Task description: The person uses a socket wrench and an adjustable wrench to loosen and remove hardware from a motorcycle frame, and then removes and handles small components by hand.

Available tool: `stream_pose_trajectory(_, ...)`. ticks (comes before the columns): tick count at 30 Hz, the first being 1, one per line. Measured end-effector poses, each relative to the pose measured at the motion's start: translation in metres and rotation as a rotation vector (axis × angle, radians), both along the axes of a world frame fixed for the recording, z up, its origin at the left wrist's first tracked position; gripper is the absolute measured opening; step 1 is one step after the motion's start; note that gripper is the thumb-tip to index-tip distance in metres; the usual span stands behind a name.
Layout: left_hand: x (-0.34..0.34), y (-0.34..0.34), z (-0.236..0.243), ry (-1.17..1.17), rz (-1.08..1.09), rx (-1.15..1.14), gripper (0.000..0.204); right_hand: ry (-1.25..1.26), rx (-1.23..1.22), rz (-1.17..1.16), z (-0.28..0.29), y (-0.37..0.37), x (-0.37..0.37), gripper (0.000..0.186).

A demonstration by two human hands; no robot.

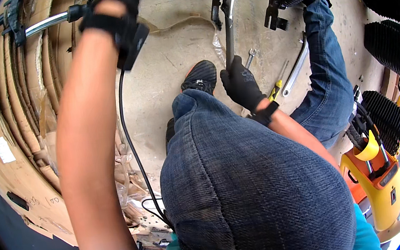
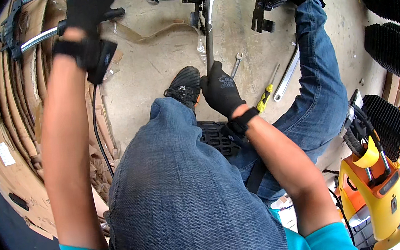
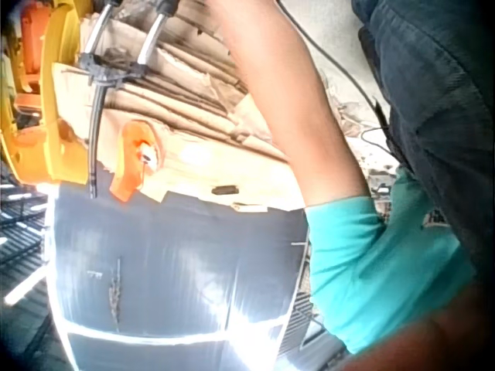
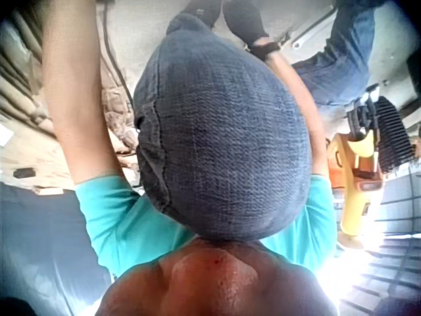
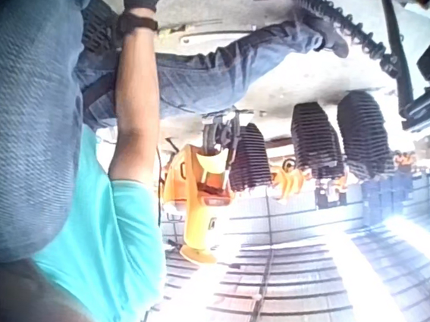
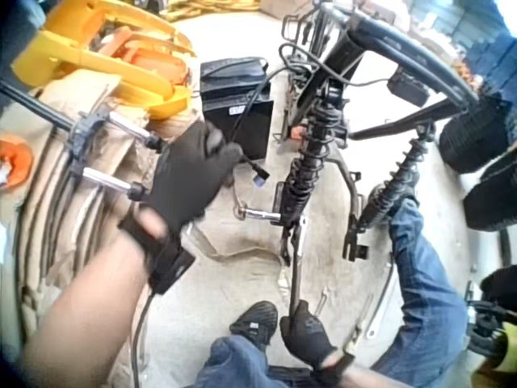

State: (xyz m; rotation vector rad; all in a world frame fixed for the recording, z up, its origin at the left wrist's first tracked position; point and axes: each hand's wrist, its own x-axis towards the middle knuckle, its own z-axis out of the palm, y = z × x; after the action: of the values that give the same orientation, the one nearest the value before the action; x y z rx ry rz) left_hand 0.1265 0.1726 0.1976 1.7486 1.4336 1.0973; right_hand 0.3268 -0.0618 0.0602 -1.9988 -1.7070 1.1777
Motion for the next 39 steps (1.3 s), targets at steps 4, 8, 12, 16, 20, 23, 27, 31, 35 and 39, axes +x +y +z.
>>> stream_pose_trajectory(4, -0.015, 0.018, 0.003, 0.104, 0.107, -0.017, 0.026, 0.038, -0.099, 0.007, 0.001, 0.006, -0.004, 0.027)
stream_pose_trajectory(8, -0.01, -0.032, -0.007, 0.215, 0.1, 0.035, 0.025, 0.134, -0.197, -0.108, 0.054, 0.021, 0.014, 0.026)
stream_pose_trajectory(12, -0.039, -0.13, -0.04, 0.341, 0.022, -0.057, 0.032, 0.201, -0.41, 0.028, 0.116, 0.075, 0.043, 0.024)
stream_pose_trajectory(16, -0.035, -0.18, -0.078, 0.282, 0.053, -0.312, 0.037, 0.084, -0.317, 0.347, 0.148, 0.109, 0.059, 0.012)
stream_pose_trajectory(20, -0.029, -0.166, -0.062, 0.375, 0.073, -0.286, 0.038, 0.038, -0.193, 0.424, 0.121, 0.086, 0.054, 0.01)
stream_pose_trajectory(23, -0.023, -0.106, -0.035, 0.213, -0.01, 0.165, 0.023, 0.01, -0.171, 0.227, 0.08, 0.043, 0.019, 0.021)
stream_pose_trajectory(27, 0.014, -0.008, 0.013, 0.289, -0.018, 0.217, 0.026, -0.025, -0.112, 0.03, 0.007, 0.007, 0.001, 0.033)
stream_pose_trajectory(31, -0.002, 0.02, 0.01, 0.193, 0.146, -0.098, 0.028, 0.057, -0.19, 0.005, -0.012, 0.008, 0.006, 0.03)
stream_pose_trajectory(35, -0.043, -0.029, -0.031, 0.674, -0.161, 0.513, 0.024, 0.151, -0.174, -0.083, 0.038, 0.016, 0.017, 0.029)
stream_pose_trajectory(39, -0.041, -0.141, -0.041, 0.437, -0.004, -0.175, 0.031, 0.224, -0.407, -0.12, 0.108, 0.058, 0.039, 0.026)
